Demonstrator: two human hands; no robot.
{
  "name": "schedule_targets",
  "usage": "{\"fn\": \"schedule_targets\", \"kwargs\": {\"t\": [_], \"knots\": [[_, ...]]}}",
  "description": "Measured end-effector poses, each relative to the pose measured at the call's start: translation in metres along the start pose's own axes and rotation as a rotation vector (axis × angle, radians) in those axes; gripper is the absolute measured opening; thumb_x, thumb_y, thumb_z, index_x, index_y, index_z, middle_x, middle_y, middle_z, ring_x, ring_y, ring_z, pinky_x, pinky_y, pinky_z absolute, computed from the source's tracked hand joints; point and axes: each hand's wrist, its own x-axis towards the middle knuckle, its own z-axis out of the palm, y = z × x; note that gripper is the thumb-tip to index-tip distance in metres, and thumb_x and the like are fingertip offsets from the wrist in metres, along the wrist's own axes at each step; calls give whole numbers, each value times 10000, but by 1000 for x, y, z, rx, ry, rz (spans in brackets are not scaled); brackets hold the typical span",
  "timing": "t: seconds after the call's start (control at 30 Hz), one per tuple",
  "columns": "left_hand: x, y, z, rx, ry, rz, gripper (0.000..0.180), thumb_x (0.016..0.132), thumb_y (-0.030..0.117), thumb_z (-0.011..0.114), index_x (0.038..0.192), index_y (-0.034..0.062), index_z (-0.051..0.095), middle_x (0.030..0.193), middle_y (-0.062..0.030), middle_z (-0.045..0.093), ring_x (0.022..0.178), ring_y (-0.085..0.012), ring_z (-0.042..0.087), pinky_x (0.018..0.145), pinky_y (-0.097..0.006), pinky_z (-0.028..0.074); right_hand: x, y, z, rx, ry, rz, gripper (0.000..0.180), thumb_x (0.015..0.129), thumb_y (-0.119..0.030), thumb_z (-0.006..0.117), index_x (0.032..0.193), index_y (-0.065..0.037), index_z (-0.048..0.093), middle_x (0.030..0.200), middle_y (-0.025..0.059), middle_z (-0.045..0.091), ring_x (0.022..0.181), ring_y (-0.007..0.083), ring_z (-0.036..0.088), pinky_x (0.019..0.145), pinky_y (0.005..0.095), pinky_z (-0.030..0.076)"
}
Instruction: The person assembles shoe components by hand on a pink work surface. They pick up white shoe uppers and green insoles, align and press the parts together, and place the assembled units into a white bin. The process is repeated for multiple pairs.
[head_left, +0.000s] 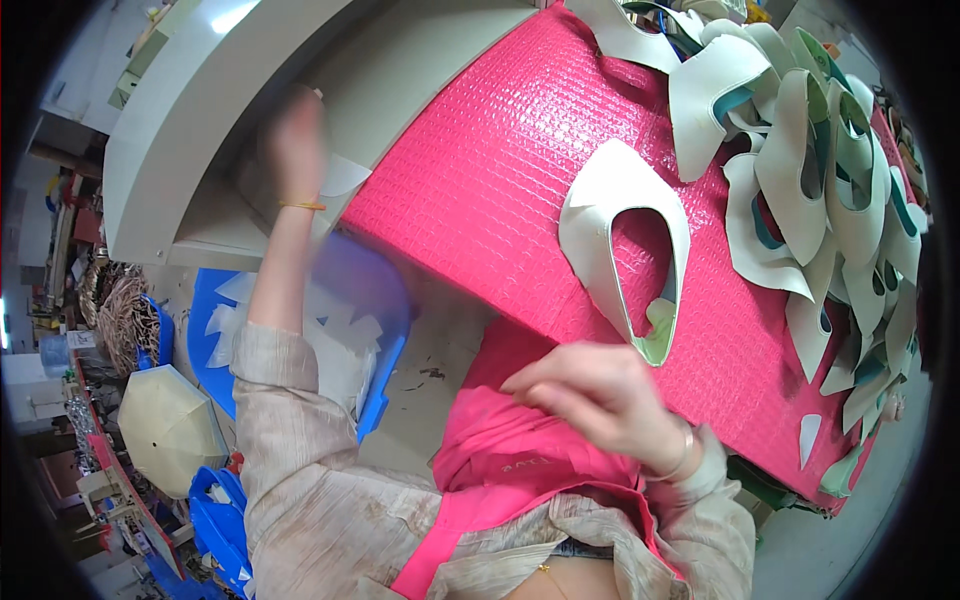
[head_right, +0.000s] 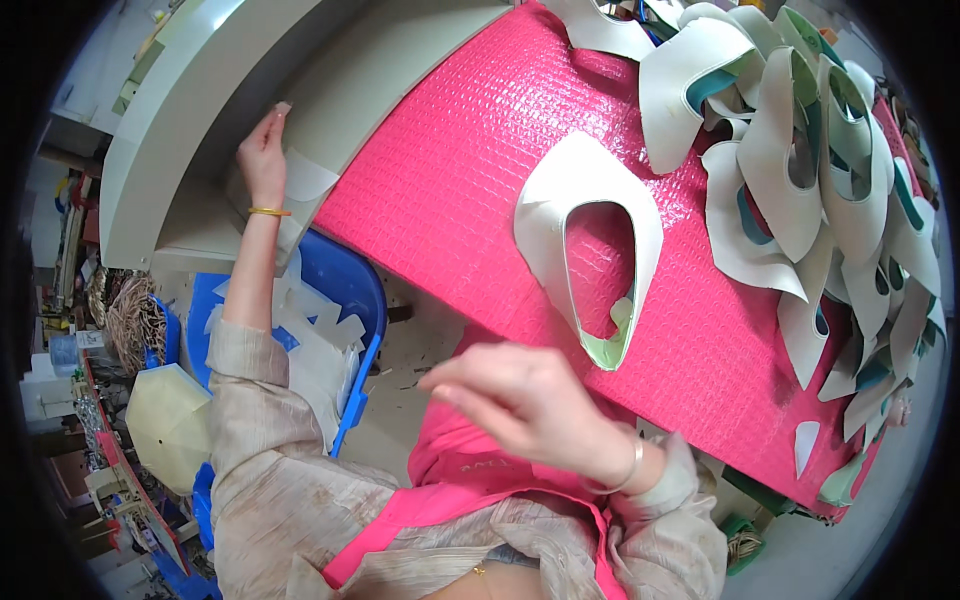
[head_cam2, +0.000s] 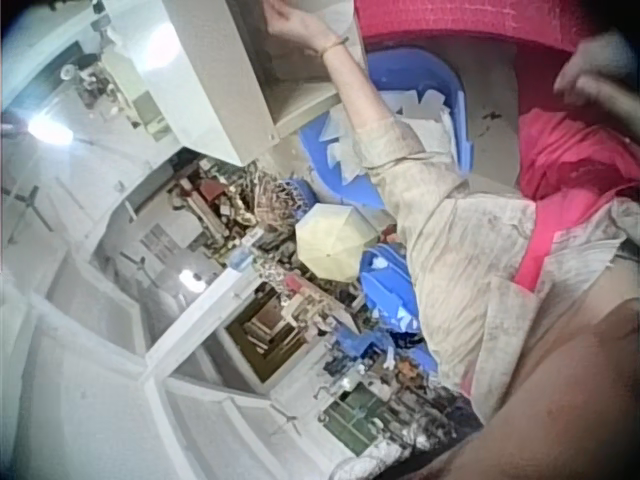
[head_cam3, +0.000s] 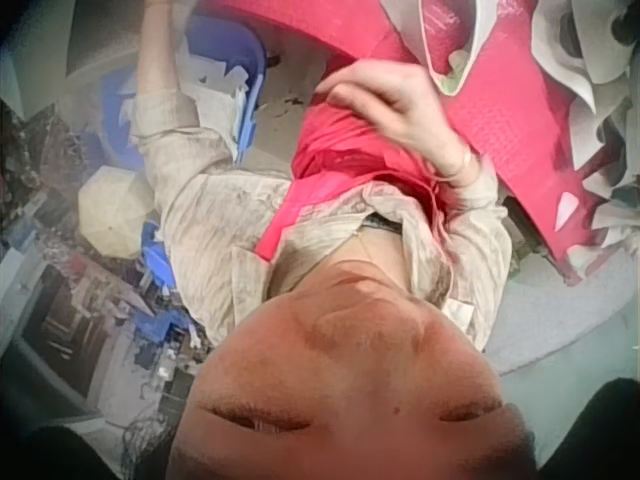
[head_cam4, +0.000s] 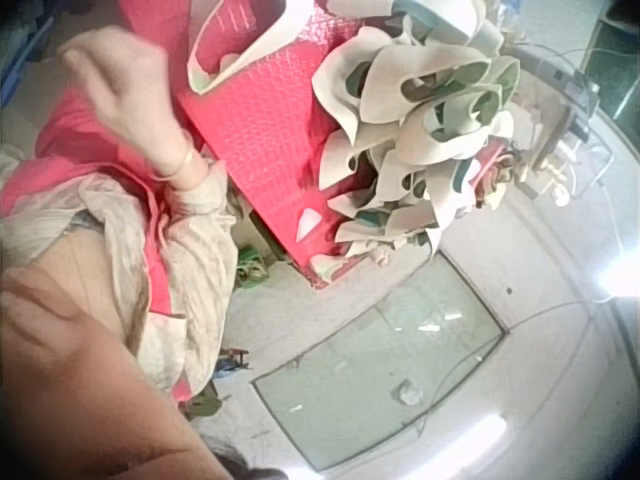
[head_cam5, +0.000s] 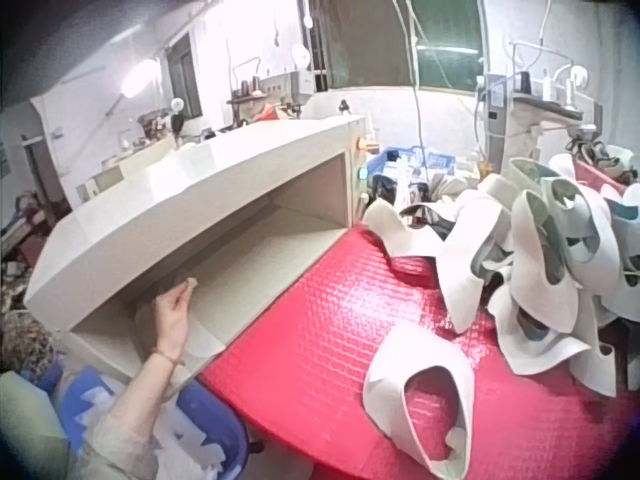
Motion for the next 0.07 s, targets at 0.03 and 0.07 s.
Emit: {"fn": "schedule_targets", "kwargs": {"t": [0.03, 0.07], "knots": [[2, 8, -2, -50, 38, -20, 241, 849, 190, 565, 1007, 20, 629, 920, -137, 651, 863, -211, 643, 747, -276, 470, 7, -10, -11, 43, 25, 50, 106, 816, -58, 576, 893, -7, 629, 739, 114, 616, 668, 197, 607, 623, 295, 476], [2, 7, -2, -53, 38, -19, 241, 849, 190, 565, 1007, 20, 629, 920, -137, 651, 863, -211, 643, 747, -276, 470, 13, -14, -17, 70, 63, 72, 110, 824, -60, 570, 898, -5, 630, 751, 116, 624, 678, 191, 612, 633, 293, 479]]}}
